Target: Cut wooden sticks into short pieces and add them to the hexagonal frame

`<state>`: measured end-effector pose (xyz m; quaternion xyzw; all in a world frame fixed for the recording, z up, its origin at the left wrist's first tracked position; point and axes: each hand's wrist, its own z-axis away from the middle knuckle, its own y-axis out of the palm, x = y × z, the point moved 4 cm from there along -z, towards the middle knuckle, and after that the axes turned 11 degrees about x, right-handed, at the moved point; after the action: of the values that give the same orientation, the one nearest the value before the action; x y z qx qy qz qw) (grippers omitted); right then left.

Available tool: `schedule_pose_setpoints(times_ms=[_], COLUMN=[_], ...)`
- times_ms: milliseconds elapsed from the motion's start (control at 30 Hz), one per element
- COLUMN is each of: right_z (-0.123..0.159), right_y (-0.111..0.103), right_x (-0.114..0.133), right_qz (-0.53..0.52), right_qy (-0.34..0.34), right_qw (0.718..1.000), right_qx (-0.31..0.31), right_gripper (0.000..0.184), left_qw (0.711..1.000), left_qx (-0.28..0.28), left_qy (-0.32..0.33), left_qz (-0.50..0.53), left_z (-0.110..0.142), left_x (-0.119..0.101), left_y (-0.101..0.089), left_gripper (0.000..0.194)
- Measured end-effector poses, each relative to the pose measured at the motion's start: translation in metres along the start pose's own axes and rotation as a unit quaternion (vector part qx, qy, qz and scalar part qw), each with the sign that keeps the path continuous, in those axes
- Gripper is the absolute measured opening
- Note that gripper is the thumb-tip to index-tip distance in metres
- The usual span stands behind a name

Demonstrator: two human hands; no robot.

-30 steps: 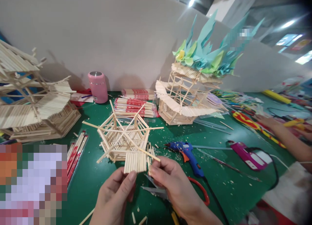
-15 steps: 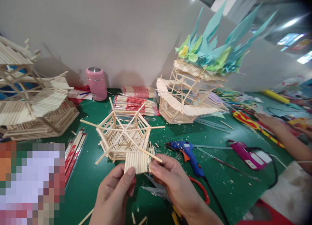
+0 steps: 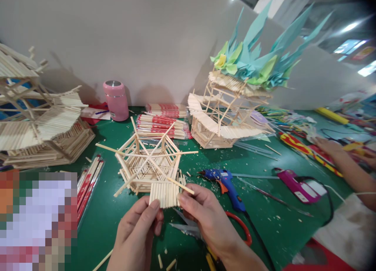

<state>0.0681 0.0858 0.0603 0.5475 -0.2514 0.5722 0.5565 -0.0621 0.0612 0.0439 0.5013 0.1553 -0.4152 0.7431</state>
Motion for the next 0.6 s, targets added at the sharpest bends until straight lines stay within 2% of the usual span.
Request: schedule_pose_setpoints(times_ms=[600], right_z=[-0.0011], right_y=[0.0032], right_x=[0.0032], right_qz=[-0.008], right_qy=[-0.032], right_qw=[0.999], right_qx=[0.027], right_gripper=[0.034], left_qw=[1.0], left_qx=[0.011], left_qy=[0.003], left_qz=[-0.022], left_z=[0.0006], left_x=[-0.0037], left_y=[0.003], left_gripper=[0.025])
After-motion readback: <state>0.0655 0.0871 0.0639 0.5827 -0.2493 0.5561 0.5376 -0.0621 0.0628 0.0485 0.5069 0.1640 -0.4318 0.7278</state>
